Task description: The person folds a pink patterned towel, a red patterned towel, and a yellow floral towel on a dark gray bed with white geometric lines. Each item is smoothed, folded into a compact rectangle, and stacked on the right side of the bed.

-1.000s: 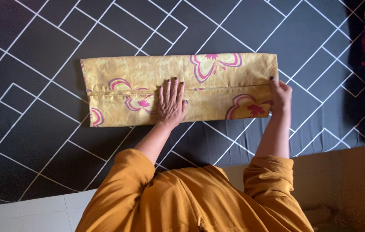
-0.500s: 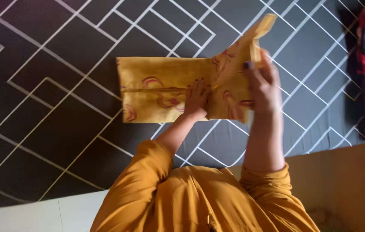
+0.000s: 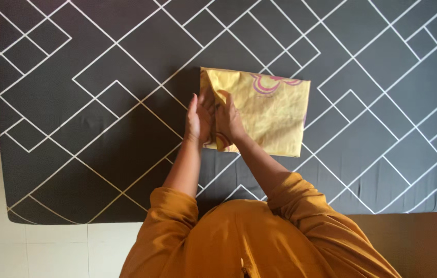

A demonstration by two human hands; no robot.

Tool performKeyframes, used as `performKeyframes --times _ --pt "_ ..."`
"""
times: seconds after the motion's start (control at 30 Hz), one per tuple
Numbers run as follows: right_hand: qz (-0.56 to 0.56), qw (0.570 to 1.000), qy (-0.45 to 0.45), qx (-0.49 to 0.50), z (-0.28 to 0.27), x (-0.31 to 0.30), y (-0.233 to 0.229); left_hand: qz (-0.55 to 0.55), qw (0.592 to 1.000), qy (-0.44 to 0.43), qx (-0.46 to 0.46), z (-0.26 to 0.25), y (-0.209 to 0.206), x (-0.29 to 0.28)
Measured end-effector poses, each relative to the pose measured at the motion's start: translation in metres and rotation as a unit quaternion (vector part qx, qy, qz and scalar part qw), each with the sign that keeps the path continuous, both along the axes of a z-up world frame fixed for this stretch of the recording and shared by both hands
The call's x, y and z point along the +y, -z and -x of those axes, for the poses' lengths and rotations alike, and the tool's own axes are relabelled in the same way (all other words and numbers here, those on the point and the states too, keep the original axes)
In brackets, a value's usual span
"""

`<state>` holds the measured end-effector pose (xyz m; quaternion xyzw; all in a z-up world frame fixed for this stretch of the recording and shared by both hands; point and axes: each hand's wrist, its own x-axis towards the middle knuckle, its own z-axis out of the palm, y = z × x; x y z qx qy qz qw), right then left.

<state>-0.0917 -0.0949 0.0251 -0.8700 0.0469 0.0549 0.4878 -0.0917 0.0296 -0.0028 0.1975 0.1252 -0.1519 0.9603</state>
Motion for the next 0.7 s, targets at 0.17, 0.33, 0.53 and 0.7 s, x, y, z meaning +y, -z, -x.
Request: performKeyframes --times 0.17,0.33,0.53,0.7 --pt "-0.004 0.994 -0.019 0.104 -0.008 0.007 -0.031 -0.1 0.995 0.006 0.008 -0.006 -0.003 0.008" --pt "-0.123 0.958 -0.052 0.255 -0.01 -0.002 -0.06 -0.45 0.892 -0.017 0.026 -0.03 -0.023 0.021" --pt "0.152 0.988 -0.008 -0.014 0.011 -0.061 -0.059 -0.864 0.451 0.015 -0.222 -0.012 -0.064 -0.031" --pt "0.322 0.94 -0.096 -0.057 -0.008 -0.098 -0.038 -0.863 0.401 0.097 -0.292 -0.029 -0.06 -0.063"
